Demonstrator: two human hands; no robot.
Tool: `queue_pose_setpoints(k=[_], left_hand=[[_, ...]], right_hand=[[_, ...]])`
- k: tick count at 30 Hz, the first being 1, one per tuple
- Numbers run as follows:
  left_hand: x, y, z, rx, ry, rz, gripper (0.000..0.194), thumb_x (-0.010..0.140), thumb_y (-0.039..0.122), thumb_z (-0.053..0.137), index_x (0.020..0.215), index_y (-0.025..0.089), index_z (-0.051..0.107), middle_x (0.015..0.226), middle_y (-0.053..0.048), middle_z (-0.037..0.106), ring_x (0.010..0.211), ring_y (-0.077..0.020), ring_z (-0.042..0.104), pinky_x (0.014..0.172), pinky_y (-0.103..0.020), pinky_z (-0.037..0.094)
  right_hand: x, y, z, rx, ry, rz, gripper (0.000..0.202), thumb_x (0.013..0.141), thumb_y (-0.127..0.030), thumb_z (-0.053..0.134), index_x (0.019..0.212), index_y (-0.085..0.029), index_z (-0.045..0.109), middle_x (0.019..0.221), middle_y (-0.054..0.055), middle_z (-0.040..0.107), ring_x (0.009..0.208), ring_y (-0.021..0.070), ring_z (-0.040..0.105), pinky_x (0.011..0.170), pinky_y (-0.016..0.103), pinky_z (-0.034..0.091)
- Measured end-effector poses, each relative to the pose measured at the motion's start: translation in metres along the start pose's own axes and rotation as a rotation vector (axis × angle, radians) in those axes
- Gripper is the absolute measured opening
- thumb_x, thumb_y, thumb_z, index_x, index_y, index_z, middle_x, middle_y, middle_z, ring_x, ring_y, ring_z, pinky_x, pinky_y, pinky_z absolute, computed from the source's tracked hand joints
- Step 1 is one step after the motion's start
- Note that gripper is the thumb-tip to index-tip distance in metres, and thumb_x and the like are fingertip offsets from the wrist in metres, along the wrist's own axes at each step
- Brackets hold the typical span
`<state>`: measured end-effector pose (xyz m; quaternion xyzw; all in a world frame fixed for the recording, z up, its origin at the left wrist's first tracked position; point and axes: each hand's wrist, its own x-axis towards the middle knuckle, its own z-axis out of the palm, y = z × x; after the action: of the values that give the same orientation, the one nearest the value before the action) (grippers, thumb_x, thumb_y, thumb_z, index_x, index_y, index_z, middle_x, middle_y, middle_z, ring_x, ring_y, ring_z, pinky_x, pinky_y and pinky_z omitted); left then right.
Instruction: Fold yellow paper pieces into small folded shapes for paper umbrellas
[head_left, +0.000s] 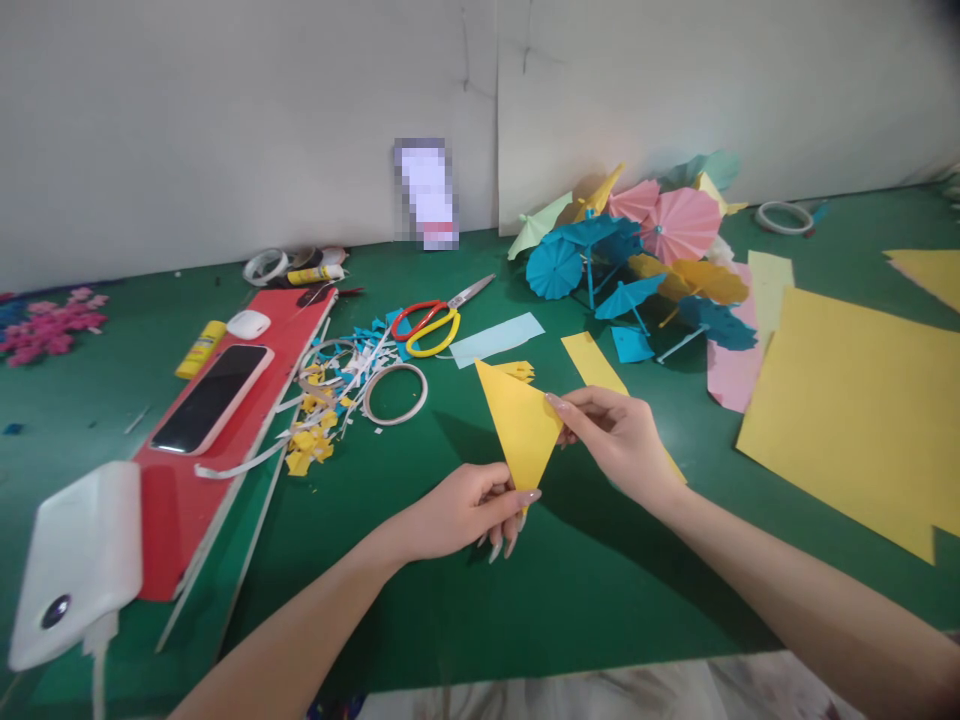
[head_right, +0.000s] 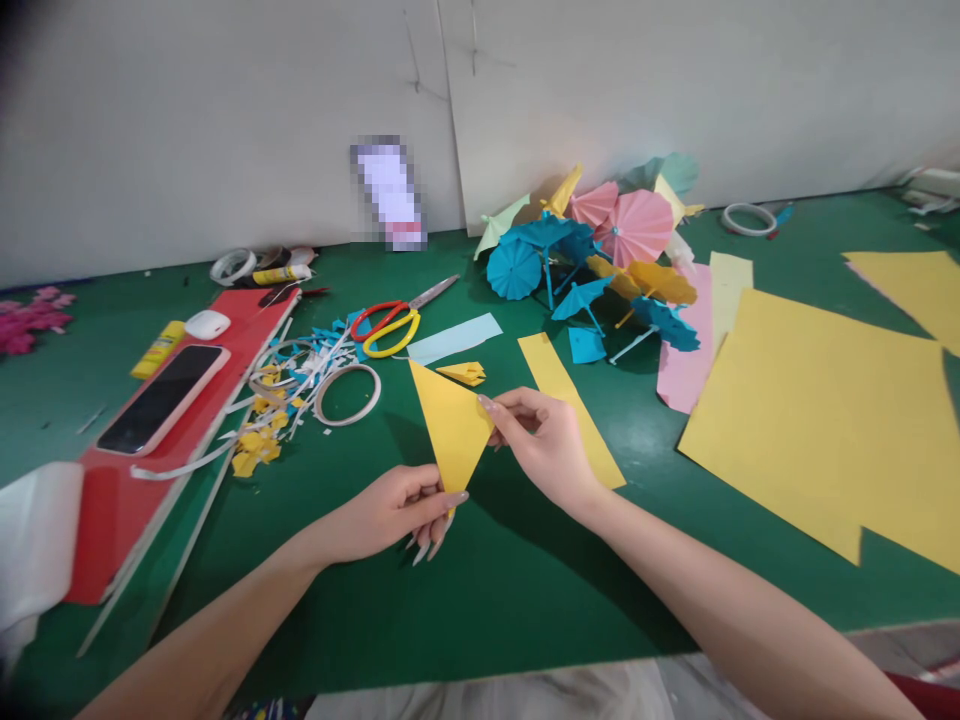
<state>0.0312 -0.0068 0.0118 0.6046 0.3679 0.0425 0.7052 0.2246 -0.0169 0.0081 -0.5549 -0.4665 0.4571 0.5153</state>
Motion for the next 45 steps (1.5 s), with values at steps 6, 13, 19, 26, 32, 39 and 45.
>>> queue_pose_setpoints(k=[6, 13, 19, 26, 32, 39, 45], left_hand=[[0.002, -0.002, 0.001, -0.009, 0.000, 0.018, 0.028, 0.087, 0.039, 0.052, 0.075, 0.014, 0.053, 0.060, 0.001, 0.060, 0.049, -0.0073, 0.054, 0.047, -0.017, 0.041], [0.003, -0.003, 0.000, -0.015, 0.021, 0.017, 0.029, 0.087, 0.040, 0.053, 0.073, 0.014, 0.054, 0.059, 0.001, 0.060, 0.047, -0.0068, 0.052, 0.048, -0.018, 0.041], [0.000, 0.000, 0.001, -0.007, 0.038, 0.036, 0.030, 0.089, 0.041, 0.049, 0.072, 0.016, 0.048, 0.059, 0.003, 0.055, 0.050, -0.0073, 0.053, 0.047, -0.018, 0.040], [0.000, -0.002, 0.001, -0.059, 0.121, 0.106, 0.033, 0.091, 0.041, 0.046, 0.068, 0.017, 0.043, 0.056, 0.006, 0.049, 0.046, -0.0060, 0.048, 0.047, -0.018, 0.038], [-0.002, 0.004, 0.001, -0.056, 0.083, 0.076, 0.029, 0.085, 0.041, 0.056, 0.073, 0.017, 0.047, 0.064, 0.000, 0.060, 0.054, -0.0088, 0.053, 0.052, -0.020, 0.042], [-0.006, 0.008, -0.004, 0.011, 0.063, 0.073, 0.032, 0.072, 0.039, 0.072, 0.073, 0.017, 0.049, 0.062, 0.003, 0.056, 0.059, -0.0103, 0.056, 0.055, -0.021, 0.042], [-0.002, 0.004, -0.006, -0.058, 0.142, 0.133, 0.029, 0.090, 0.043, 0.047, 0.082, 0.016, 0.054, 0.068, 0.000, 0.061, 0.053, -0.0076, 0.054, 0.048, -0.018, 0.038]], right_hand=[[-0.001, 0.002, 0.000, 0.000, 0.012, -0.012, 0.021, 0.078, -0.034, 0.068, 0.073, -0.014, 0.066, 0.059, 0.001, 0.063, 0.051, 0.0114, 0.060, 0.050, 0.022, 0.052], [0.001, 0.002, -0.001, 0.006, 0.020, -0.023, 0.020, 0.078, -0.033, 0.068, 0.073, -0.014, 0.066, 0.059, 0.001, 0.064, 0.050, 0.0108, 0.060, 0.049, 0.022, 0.052], [0.003, 0.002, -0.001, 0.028, 0.027, -0.035, 0.020, 0.079, -0.032, 0.068, 0.072, -0.014, 0.066, 0.056, 0.000, 0.063, 0.050, 0.0102, 0.059, 0.049, 0.021, 0.051], [0.004, 0.004, -0.004, 0.045, 0.051, -0.026, 0.020, 0.080, -0.033, 0.068, 0.072, -0.015, 0.066, 0.055, 0.000, 0.065, 0.050, 0.0106, 0.061, 0.049, 0.021, 0.051], [0.004, 0.001, -0.005, 0.028, 0.079, -0.011, 0.021, 0.078, -0.036, 0.068, 0.073, -0.016, 0.066, 0.057, 0.000, 0.066, 0.050, 0.0122, 0.062, 0.050, 0.023, 0.052], [0.007, 0.002, -0.005, 0.030, 0.074, -0.033, 0.024, 0.078, -0.039, 0.068, 0.074, -0.016, 0.065, 0.057, 0.001, 0.065, 0.051, 0.0137, 0.062, 0.051, 0.025, 0.052], [0.003, 0.001, -0.003, 0.014, -0.042, -0.001, 0.027, 0.076, -0.041, 0.069, 0.071, -0.016, 0.063, 0.054, -0.001, 0.063, 0.049, 0.0130, 0.062, 0.049, 0.024, 0.051]])
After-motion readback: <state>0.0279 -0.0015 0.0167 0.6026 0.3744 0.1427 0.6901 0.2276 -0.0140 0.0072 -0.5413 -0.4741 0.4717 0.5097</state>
